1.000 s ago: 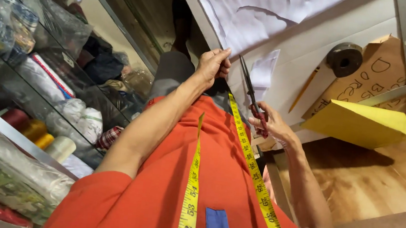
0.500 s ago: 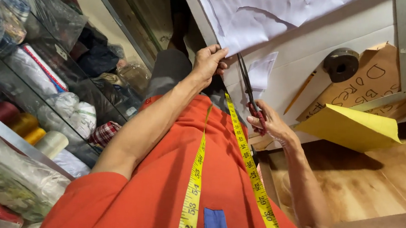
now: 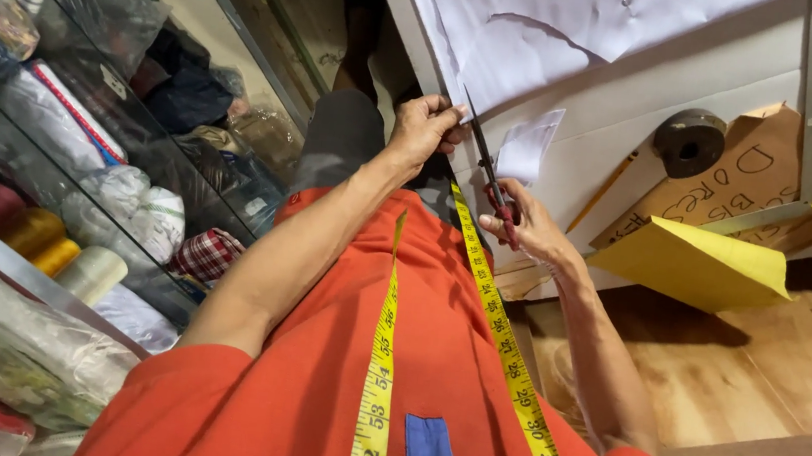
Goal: The person cuts a large piece of white fabric laid out on a table using a pair of scissors. They carefully follow a marked line, adjusting the fabric as needed to complete the cut.
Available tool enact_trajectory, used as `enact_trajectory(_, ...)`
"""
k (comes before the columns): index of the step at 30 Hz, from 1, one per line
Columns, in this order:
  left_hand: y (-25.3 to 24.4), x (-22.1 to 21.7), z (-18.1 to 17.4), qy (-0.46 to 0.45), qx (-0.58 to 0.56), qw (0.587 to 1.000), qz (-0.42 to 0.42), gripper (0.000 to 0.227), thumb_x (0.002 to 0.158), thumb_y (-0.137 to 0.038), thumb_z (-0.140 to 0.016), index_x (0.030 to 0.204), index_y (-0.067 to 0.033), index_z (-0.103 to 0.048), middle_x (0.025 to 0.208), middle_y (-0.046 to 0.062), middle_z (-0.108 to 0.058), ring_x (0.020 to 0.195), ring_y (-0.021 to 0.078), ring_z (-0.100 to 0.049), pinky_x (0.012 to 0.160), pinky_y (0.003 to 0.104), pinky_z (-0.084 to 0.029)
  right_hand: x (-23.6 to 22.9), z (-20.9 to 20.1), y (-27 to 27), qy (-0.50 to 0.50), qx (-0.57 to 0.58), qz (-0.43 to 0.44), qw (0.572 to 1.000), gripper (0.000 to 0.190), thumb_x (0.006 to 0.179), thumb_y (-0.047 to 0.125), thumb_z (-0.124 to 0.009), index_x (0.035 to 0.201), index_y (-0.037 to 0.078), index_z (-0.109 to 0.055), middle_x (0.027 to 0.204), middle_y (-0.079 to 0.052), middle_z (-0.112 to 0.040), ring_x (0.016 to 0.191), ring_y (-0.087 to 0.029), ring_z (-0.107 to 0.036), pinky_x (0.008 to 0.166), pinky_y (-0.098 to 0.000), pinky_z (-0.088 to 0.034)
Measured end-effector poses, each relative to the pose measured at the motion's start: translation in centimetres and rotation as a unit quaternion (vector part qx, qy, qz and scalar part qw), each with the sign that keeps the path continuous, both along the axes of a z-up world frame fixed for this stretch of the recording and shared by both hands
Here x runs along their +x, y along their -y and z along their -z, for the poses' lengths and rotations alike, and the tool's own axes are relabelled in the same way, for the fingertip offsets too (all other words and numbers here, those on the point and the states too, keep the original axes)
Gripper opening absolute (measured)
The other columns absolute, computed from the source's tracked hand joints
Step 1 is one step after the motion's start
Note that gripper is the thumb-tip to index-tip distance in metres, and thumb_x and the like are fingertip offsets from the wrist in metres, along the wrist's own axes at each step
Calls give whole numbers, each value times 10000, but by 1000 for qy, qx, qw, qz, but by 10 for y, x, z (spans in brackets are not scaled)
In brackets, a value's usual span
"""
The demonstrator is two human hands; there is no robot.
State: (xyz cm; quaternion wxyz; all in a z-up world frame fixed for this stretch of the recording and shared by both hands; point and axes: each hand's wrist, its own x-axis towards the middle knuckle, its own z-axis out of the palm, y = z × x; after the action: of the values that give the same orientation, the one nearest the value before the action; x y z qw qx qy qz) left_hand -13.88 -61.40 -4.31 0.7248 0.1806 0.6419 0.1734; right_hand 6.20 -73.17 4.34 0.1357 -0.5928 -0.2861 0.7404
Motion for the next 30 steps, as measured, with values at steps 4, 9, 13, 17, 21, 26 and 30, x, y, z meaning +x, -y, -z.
enact_trajectory(4,0,0,0,8,-3,1000,7,184,867,-176,-774,908,-12,-699,733,167,-746,560,168,-734,460,246,-636,-5,5,1,-7,1,34,999,651,798,384,-878,1302,76,-604,634,-63,-526,481,-186,-591,481,-296,-554)
enact_trajectory(9,-1,-1,-2,11,3,1000,1,189,872,-167,-777,922,0,-705,727,177,-744,540,161,-727,443,227,-620,-11,17,9,-11,9,64,998,522,819,303,-885,1230,91,-643,555,-42,-537,413,-156,-585,397,-243,-504)
enact_trajectory(13,-3,-4,-9,12,-3,1000,4,211,896,-157,-749,973,29,-685,742,165,-744,536,120,-711,431,184,-605,-16,8,4,-13,-15,100,995,414,829,166,-880,1148,38,-649,456,-80,-538,313,-149,-519,285,-220,-397)
enact_trajectory(17,-9,-6,-16,9,-3,1000,11,243,898,-165,-759,998,45,-688,736,173,-740,544,136,-714,425,188,-595,-16,-13,-19,-5,-24,89,996,404,827,157,-879,1131,7,-659,453,-104,-555,308,-163,-522,268,-238,-395)
enact_trajectory(21,-4,-7,-9,-5,12,1000,25,216,861,-162,-781,964,18,-716,725,173,-751,548,148,-724,447,212,-611,-15,0,-17,17,-12,69,997,530,787,242,-924,1177,0,-659,513,-115,-584,384,-177,-560,334,-261,-461)
enact_trajectory(26,1,-8,3,-10,12,999,32,307,846,-178,-811,1017,49,-696,720,174,-749,552,156,-733,449,218,-615,-23,3,-31,7,6,79,997,496,811,222,-902,1189,24,-649,501,-104,-560,365,-186,-566,323,-238,-428)
enact_trajectory(30,4,-6,10,-6,16,999,26,208,846,-153,-793,974,-4,-725,702,139,-748,535,134,-716,443,216,-607,-16,49,-9,-2,23,77,997,437,832,156,-877,1175,16,-644,472,-100,-551,345,-170,-547,316,-223,-403)
